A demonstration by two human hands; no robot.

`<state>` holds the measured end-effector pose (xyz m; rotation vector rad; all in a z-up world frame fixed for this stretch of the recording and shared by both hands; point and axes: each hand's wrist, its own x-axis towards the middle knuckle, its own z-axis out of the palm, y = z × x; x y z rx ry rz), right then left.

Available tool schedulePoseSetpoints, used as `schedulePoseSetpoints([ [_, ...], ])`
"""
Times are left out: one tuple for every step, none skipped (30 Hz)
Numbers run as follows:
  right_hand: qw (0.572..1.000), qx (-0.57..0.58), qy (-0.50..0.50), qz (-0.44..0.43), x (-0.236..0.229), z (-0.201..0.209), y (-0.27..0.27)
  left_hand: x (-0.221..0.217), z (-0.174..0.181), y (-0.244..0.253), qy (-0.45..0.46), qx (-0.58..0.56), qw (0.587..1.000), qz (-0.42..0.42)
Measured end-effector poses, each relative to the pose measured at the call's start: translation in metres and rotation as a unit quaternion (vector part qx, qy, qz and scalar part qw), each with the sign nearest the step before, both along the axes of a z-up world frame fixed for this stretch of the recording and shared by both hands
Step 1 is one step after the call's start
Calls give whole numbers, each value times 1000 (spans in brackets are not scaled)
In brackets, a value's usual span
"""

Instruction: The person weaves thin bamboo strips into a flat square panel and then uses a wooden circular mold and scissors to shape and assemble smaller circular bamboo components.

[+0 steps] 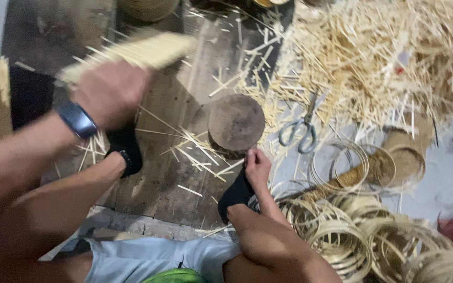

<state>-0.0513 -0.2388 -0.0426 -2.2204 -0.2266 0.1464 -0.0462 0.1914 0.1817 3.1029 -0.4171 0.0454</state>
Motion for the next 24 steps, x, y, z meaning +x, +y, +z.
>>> schedulePoseSetpoints([
  [985,80,136,-77,7,4,-2,-2,4,-31,-38,-90,993,-70],
  [939,160,266,-150,15,8,-4,-2,-2,-64,168,-113,979,-16],
  [937,160,265,-158,24,13,-7,-7,-11,-92,-36,-133,980,-142],
  [876,328,290,-203,35,18,-13,-11,-27,-118,115,-203,959,-158],
  [785,483,305,-240,45,21,-19,-15,-46,-139,7,-167,961,-220],
  [785,482,303,-246,54,21,-26,-20,-66,-154,-103,-129,947,-276],
  [748,536,341,-195,65,19,-34,-26,-86,-164,-102,-132,946,-279],
  [704,586,374,-141,71,14,-40,-30,-103,-172,-7,-150,946,-289],
  [705,586,373,-143,75,5,-41,-32,-118,-178,86,-165,937,-295],
  [823,435,344,-124,79,-5,-42,-30,-129,-182,86,-167,937,-296],
  [908,267,305,-103,78,-14,-44,-30,-136,-184,41,-168,956,-235],
  [907,266,307,-106,76,-23,-44,-28,-137,-186,-4,-168,970,-173],
  [887,304,326,-121,75,-30,-41,-26,-136,-181,103,-222,967,-64],
  [864,341,344,-136,74,-33,-38,-20,-135,-173,208,-270,939,46],
  [864,340,345,-137,72,-32,-36,-8,-137,-168,172,-294,923,180],
  [858,345,355,-139,71,-28,-33,7,-143,-161,131,-311,889,310],
  [853,350,363,-139,71,-22,-30,24,-152,-150,180,-383,806,413],
  [852,350,363,-139,71,-16,-26,34,-162,-139,225,-445,704,506],
  [854,332,371,-154,72,-9,-22,38,-170,-130,224,-446,704,506],
  [855,313,379,-168,74,-5,-20,41,-179,-122,281,-521,648,479],
  [855,312,379,-169,74,-2,-19,42,-187,-118,335,-590,585,445],
  [871,294,362,-153,74,-1,-19,42,-193,-115,336,-591,584,444],
  [886,276,347,-137,73,-2,-19,42,-197,-113,340,-597,569,451],
  [885,276,348,-140,72,-5,-20,41,-200,-113,344,-604,554,458],
])
